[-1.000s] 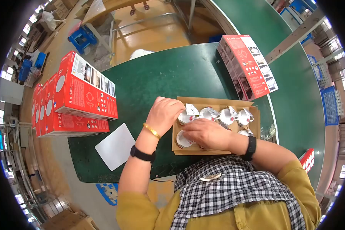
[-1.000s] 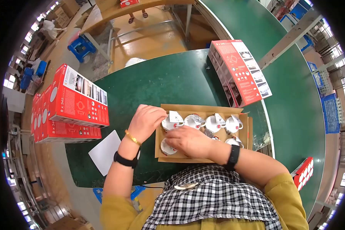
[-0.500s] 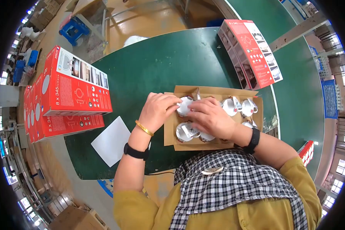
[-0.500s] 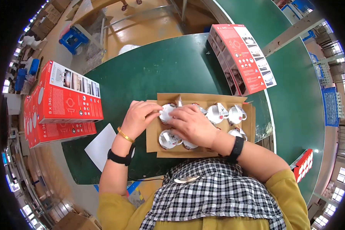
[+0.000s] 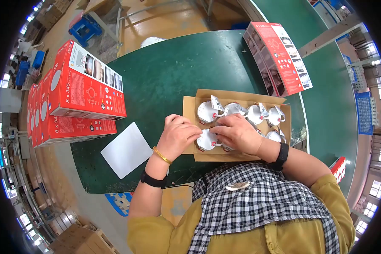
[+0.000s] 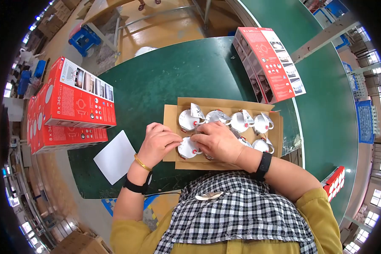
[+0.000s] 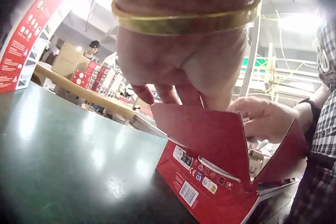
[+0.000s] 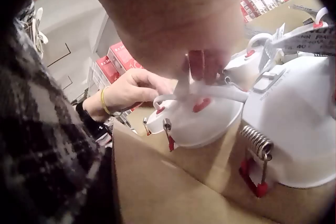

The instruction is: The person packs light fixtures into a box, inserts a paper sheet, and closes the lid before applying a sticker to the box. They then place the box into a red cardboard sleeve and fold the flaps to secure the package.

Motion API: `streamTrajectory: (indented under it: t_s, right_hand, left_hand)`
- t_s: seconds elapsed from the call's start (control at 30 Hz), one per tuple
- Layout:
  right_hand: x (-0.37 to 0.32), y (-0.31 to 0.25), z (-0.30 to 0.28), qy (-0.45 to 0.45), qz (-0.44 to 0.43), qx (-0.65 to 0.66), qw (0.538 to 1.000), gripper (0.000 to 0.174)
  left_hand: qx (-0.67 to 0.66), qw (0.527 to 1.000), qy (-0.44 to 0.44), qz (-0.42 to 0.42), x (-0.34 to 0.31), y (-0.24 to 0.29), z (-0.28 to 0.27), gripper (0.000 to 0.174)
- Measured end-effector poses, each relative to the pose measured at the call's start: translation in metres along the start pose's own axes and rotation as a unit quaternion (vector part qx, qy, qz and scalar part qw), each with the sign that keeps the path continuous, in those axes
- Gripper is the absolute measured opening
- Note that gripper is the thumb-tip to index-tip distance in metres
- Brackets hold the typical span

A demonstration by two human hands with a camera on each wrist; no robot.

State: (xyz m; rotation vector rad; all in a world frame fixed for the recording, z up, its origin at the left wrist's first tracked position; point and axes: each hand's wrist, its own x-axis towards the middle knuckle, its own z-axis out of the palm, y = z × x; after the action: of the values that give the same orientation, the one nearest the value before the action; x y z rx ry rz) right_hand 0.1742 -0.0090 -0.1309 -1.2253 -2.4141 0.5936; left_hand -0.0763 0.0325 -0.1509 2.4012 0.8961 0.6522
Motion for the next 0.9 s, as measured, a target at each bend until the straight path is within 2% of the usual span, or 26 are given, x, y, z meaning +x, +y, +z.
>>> streamTrajectory:
  t_s: [0.07,0.1,0.17,0.2,0.23,0.3,0.37,0.43,0.5,0.57,0.63,0.87,0.9]
  right_hand:
    - [0.003,-0.007,-0.017,0.071,-0.006,0.047,0.996,0.029]
    - [-0.003,-0.002,-0.021,0.073,0.005,0.042,0.996,0.029]
    - [-0.027,0.013,-0.031,0.102,0.118,0.104,0.982,0.023]
    - [-0.039,0.019,-0.037,0.06,0.117,0.087,0.987,0.023]
    - [-0.049,0.02,-0.041,0.065,0.125,0.084,0.986,0.023]
    - [-0.066,0.016,-0.046,-0.007,0.013,0.04,0.999,0.022]
    - [-0.074,0.013,-0.035,-0.011,0.025,0.034,0.999,0.023]
    - [-0.076,0.01,-0.03,-0.005,0.02,-0.006,1.0,0.025]
    - [-0.081,0.012,-0.023,-0.001,0.024,-0.012,1.0,0.025]
    - [-0.082,0.011,-0.021,0.001,0.019,-0.045,0.999,0.025]
    - [-0.084,0.011,-0.019,0.011,0.019,-0.053,0.998,0.025]
    - [-0.088,0.014,-0.012,0.041,0.009,-0.068,0.997,0.026]
    - [-0.088,0.015,-0.012,0.045,0.014,-0.066,0.997,0.026]
  left_hand:
    - [0.002,1.0,-0.006,0.011,0.002,0.002,-0.001,0.008]
    - [-0.008,1.0,0.014,-0.003,0.004,0.004,-0.002,0.008]
    - [-0.035,0.998,0.045,-0.023,0.009,0.014,-0.009,0.008]
    - [-0.042,0.997,0.054,-0.028,0.012,0.019,-0.012,0.008]
    - [-0.046,0.996,0.062,-0.034,0.015,0.022,-0.014,0.008]
    - [-0.06,0.996,0.058,-0.01,0.026,0.032,-0.014,0.009]
    - [-0.1,0.995,0.032,-0.001,0.04,0.045,-0.009,0.009]
    - [-0.079,0.997,0.016,0.021,0.052,0.05,0.002,0.009]
    - [-0.03,0.995,-0.037,0.086,0.061,0.049,0.016,0.008]
    - [-0.013,0.993,-0.067,0.098,0.063,0.047,0.031,0.006]
    - [0.075,0.981,-0.132,0.118,0.063,0.047,0.038,0.005]
    - [0.06,0.982,-0.156,0.093,0.059,0.042,0.042,0.004]
    - [0.044,0.985,-0.137,0.099,0.057,0.041,0.044,0.005]
